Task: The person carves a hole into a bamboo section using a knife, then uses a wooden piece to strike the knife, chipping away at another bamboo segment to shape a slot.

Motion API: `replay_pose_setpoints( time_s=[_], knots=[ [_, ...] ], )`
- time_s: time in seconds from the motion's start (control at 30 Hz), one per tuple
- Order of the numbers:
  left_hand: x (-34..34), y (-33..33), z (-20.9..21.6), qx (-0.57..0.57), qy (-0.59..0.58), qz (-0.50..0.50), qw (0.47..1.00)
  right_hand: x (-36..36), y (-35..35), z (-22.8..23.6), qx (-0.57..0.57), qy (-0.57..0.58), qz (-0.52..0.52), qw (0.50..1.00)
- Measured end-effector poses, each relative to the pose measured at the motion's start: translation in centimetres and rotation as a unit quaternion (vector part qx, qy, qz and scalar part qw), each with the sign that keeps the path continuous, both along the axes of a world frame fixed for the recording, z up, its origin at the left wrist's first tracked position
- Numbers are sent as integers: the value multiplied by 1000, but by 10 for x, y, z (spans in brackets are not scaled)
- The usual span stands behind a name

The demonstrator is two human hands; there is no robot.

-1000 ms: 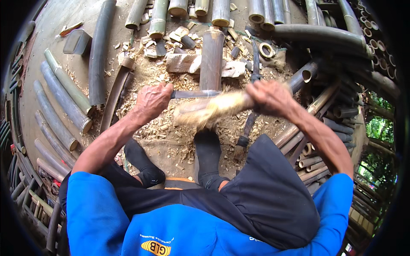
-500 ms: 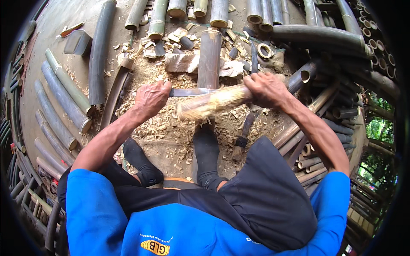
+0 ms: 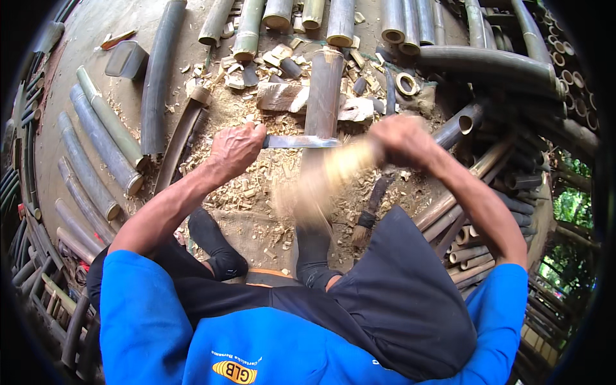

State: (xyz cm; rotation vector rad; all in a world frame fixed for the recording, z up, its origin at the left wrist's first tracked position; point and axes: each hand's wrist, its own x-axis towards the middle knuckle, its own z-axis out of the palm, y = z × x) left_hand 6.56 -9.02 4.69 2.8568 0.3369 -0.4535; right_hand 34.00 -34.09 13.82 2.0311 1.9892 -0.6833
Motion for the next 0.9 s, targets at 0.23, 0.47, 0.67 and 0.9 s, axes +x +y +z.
replay_pose_setpoints(
  time_s=[0.23, 0.47, 0.67, 0.9],
  knots=[
    [2, -1, 1, 10, -7, -2, 1000, -8, -5, 3, 330, 127, 228, 907],
    [-5, 11, -7, 19, -15, 4, 1000, -37, -15, 2, 171, 95, 212, 958],
    [2, 10, -5, 11, 21, 3, 1000, -14, -14, 0, 105, 13, -27, 994],
    [6, 12, -21, 12, -15, -16, 1000, 19, 6, 4, 166, -109, 82, 977]
  ],
)
